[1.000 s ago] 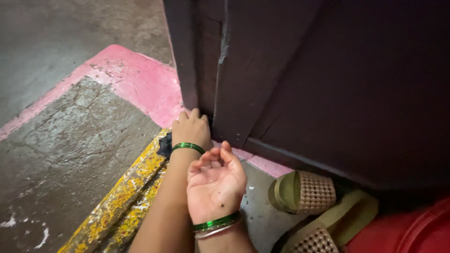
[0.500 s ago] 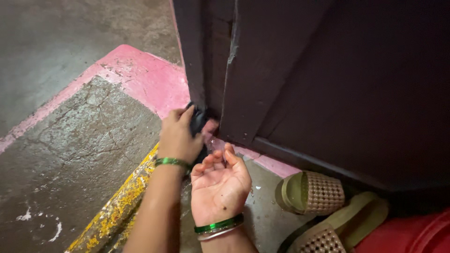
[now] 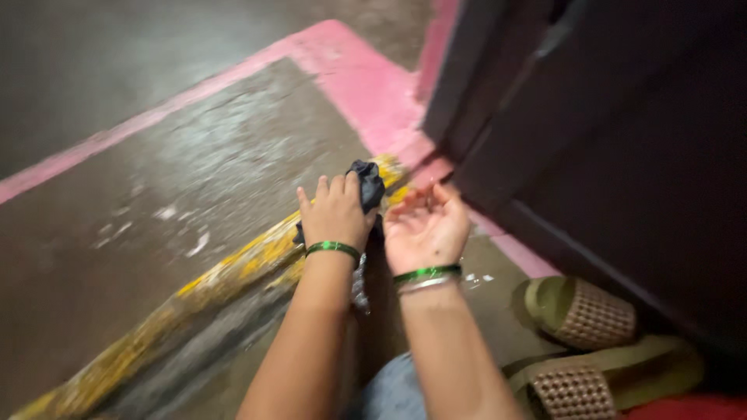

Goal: The person cleans a door threshold by wiping it with a black cloth, rinsing the cloth in a red bucket of water, and then continuing to wipe the threshold area and edges.

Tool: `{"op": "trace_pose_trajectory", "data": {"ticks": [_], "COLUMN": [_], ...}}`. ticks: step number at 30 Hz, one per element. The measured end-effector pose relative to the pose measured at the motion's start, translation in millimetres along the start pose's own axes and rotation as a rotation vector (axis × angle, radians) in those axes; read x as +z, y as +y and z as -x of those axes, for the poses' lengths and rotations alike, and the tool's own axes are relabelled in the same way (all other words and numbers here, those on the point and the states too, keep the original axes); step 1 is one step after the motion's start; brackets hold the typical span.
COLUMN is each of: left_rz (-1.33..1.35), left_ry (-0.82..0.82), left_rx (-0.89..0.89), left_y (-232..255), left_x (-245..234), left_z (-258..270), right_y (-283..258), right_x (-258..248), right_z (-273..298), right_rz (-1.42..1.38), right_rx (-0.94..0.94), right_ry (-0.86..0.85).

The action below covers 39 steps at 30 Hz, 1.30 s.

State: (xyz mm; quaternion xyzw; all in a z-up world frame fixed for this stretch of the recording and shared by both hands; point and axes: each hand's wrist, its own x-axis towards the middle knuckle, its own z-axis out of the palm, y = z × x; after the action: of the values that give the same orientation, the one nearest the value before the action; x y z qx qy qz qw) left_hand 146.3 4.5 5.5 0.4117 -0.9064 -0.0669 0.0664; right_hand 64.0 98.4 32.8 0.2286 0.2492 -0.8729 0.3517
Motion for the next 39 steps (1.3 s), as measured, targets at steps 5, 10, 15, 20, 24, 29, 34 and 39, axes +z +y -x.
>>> {"op": "trace_pose_trajectory", "data": {"ticks": [5, 10, 15, 20, 24, 29, 34, 39], "left_rz": [-0.061, -0.165, -0.291, -0.303, -0.281, -0.236, -0.221, -0.212], "left_ry": [-0.014, 0.073, -0.073, -0.091, 0.154, 0.301, 0.254, 0.218], "left_rx": [-0.172, -0.325, -0.588, -0.907, -0.868, -0.328, -0.339, -0.547], "left_y": [-101.3, -224.1, -356.9, -417.3, -403.5, -326.0, -320.8, -360.3], "left_x": [-29.3, -36.2, -52.2, -73.9, -73.1, -35.3, -24.3, -28.7], "left_z": [96.7, 203.4, 329.2, 424.6, 423.0, 342.1, 339.2, 357.5], "right_y": [41.5, 72.3, 90.1, 106.3, 113.9, 119.0, 110.6, 104.9], "right_x": [-3.3, -2.4, -2.8, -2.0, -3.7, -9.9, -10.9, -7.4], "right_z": [-2.1, 47.4, 78.7, 79.9, 72.7, 72.6, 69.6, 67.4], "right_rz": [0.309, 0.705, 0.933, 1.105, 1.178, 1.301, 1.327, 1.319], "right_rx": [0.156, 0.097, 0.074, 0.092, 0.162, 0.241, 0.246, 0.244], "right_ry": [-0.158, -0.326, -0.523, -0.571, -0.604, -0.667, -0.661, -0.669]}}
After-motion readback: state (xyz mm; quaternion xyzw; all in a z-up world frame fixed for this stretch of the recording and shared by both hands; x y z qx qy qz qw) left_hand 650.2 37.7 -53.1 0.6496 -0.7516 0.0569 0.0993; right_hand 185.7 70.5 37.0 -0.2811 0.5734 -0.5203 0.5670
